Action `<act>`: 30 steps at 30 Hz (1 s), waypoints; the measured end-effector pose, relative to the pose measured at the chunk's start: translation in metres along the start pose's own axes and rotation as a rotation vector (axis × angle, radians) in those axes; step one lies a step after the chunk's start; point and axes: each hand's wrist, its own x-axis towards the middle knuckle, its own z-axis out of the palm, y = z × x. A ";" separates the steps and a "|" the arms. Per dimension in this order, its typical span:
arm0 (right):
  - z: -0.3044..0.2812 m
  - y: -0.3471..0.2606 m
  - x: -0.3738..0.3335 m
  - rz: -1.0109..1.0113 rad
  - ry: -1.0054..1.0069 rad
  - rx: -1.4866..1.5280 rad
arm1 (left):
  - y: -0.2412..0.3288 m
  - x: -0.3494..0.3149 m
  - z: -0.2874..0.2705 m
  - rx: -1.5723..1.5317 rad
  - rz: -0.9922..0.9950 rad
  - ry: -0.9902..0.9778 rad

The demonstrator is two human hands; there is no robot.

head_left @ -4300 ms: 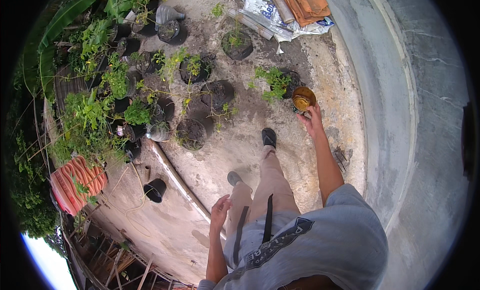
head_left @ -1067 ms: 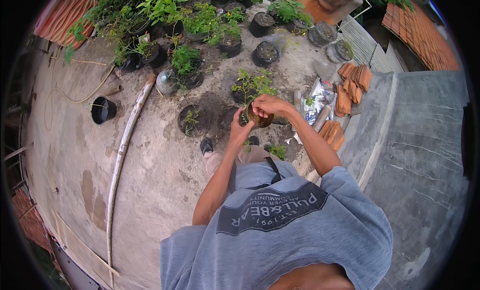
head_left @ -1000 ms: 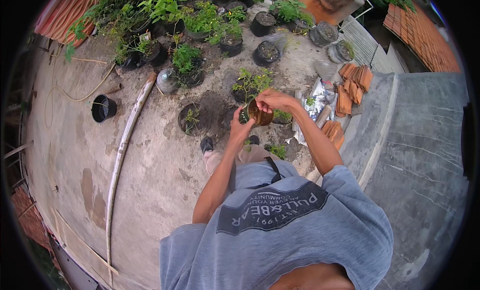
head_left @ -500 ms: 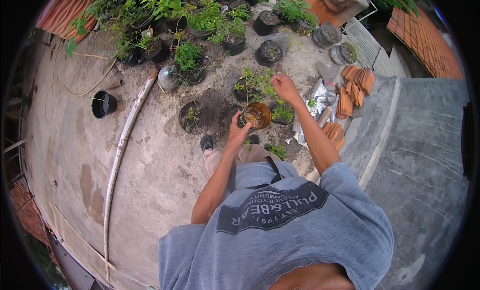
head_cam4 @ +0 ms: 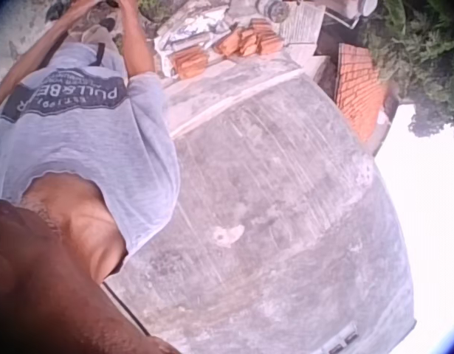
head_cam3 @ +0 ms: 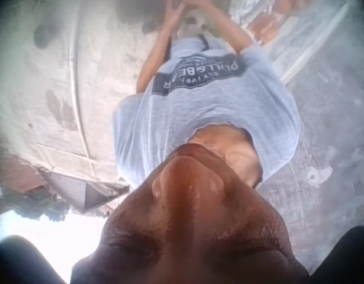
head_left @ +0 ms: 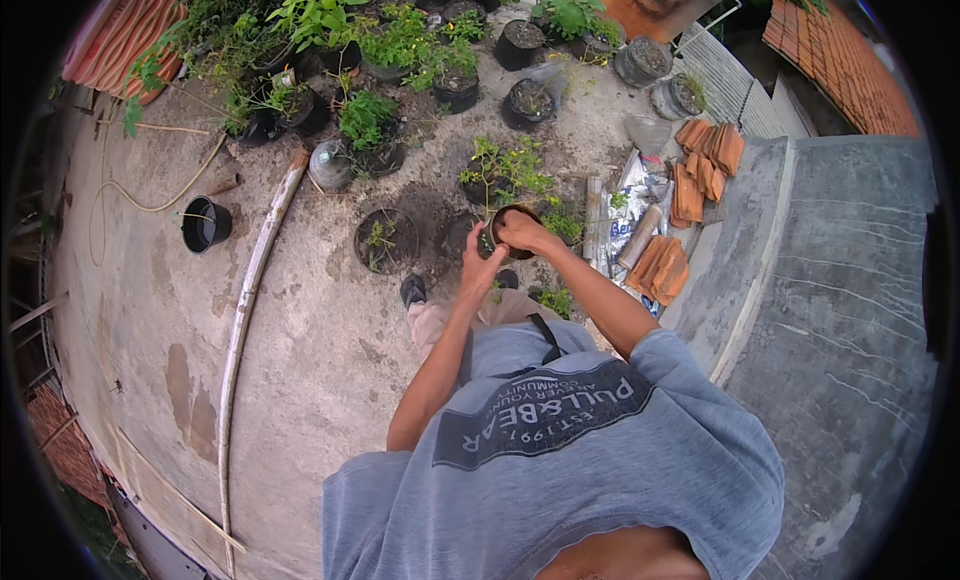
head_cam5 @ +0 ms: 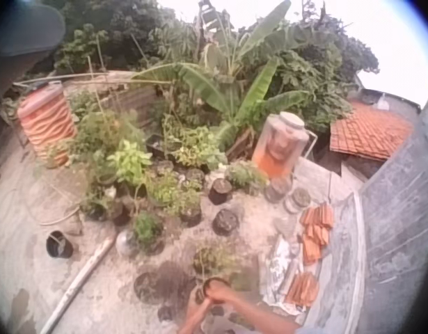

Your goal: The person scoops water from a large plastic tank using a small tin can and waters several potted plants in a garden area. The person repeatedly refills the can and pours water onto the soil of different plants.

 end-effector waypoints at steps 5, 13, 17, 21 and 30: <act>-0.040 -0.037 -0.040 -0.076 -0.120 0.105 | -0.026 0.006 -0.012 -0.032 -0.010 0.045; -0.098 0.040 -0.003 -0.152 0.556 -0.102 | -0.023 0.003 -0.017 0.118 -0.048 -0.030; -0.090 0.005 -0.034 -0.035 0.212 0.164 | -0.023 -0.007 -0.024 0.086 -0.094 -0.008; -0.021 -0.008 -0.054 -0.007 -0.231 0.648 | -0.041 -0.005 -0.025 0.083 -0.012 -0.041; 0.029 0.014 -0.017 0.075 -0.127 0.032 | -0.020 -0.023 -0.014 0.013 -0.082 -0.131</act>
